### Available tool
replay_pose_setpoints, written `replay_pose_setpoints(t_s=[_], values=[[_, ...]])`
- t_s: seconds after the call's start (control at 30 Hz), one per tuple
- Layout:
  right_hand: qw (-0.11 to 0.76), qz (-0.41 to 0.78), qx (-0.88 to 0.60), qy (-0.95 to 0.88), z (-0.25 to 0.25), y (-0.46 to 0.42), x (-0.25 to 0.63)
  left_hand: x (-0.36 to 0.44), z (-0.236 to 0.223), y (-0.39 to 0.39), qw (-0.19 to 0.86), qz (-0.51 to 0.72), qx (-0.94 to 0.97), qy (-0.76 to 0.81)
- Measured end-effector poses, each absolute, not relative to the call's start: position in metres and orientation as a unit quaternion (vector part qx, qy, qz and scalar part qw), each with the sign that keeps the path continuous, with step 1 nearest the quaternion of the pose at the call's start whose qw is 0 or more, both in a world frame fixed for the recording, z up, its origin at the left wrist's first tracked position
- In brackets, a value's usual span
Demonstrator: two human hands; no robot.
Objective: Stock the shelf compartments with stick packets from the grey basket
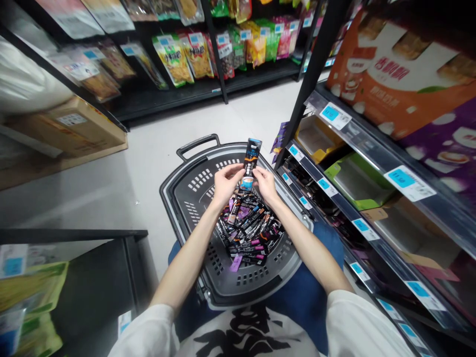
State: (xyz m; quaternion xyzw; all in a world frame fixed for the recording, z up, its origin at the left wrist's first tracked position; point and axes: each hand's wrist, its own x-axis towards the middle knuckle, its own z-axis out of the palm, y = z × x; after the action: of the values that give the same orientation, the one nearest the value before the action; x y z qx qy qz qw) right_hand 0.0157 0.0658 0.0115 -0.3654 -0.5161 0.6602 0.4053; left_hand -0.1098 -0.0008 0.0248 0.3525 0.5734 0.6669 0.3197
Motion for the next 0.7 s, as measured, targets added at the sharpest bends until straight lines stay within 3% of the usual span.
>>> replay_pose_setpoints(t_s=[0.57, 0.7], values=[[0.384, 0.674, -0.361, -0.518, 0.007, 0.064, 0.014, -0.113, 0.027, 0.002, 0.405, 0.704, 0.202, 0.548], [0.402, 0.607, -0.366, -0.580, 0.005, 0.063, 0.016, -0.114, 0.033, 0.001, 0.426, 0.703, 0.179, 0.540]])
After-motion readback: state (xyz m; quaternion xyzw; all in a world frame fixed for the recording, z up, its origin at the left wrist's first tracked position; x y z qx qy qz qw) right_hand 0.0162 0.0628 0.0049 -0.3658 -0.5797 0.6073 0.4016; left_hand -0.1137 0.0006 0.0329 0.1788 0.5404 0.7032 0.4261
